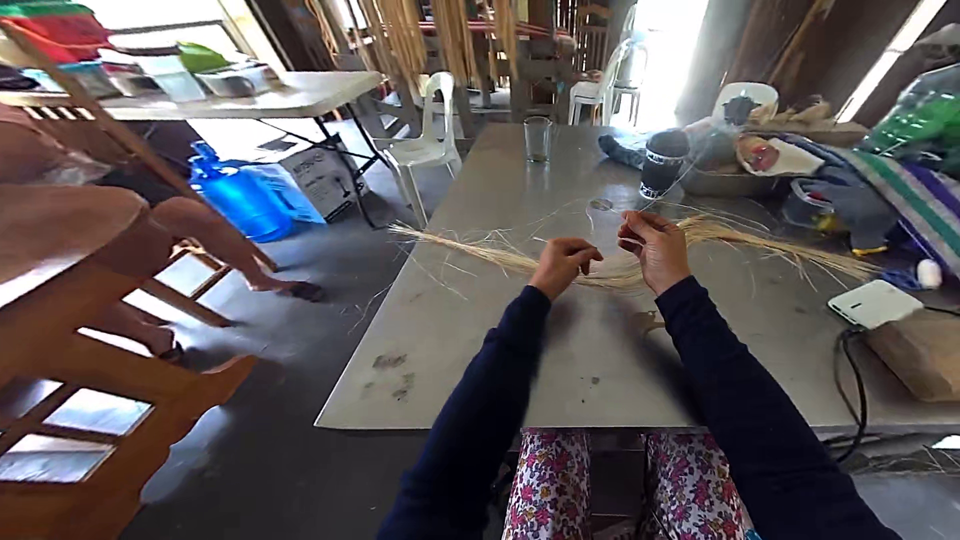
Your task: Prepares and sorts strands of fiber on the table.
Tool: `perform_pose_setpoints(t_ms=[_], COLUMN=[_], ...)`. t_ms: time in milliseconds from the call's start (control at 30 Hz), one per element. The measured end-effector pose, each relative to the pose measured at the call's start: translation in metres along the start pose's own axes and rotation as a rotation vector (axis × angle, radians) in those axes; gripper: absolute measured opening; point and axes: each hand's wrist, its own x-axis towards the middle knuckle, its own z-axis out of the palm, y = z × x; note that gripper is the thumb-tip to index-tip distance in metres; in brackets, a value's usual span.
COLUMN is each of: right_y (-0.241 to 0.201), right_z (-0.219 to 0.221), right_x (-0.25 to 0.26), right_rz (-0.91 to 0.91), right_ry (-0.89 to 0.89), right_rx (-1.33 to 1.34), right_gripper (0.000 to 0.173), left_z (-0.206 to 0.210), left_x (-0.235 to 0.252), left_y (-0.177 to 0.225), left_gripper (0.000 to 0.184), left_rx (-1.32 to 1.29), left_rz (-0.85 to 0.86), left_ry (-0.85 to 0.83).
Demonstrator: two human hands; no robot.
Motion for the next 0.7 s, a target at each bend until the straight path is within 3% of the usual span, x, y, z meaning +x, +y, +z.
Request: perform_pose_setpoints(t_ms=[267,533,700], right_y=[-0.013,-0.017,-0.015], right_z=[-0.029,-0.035,-0.069], right_x=[0.020,0.024,0.028], right_rz=[-0.007,-0.003,-0.006], right_ry=[0.190,0.233,0.172], right_rx=[0.160,0.166,0.032], right_gripper=[0.012,0.012,0.020], left_z=[-0.008,-0.017,-0.027], left_x=[0.001,-0.001,-0.002], left_y=[-0.006,-0.003,0.007], left_gripper=[0.021,0.022,0.020], left_rx=[0.006,0.001,-0.035], left_rz=[-0.058,-0.093,-0.116], left_ry=[0.013,0.028,0.142])
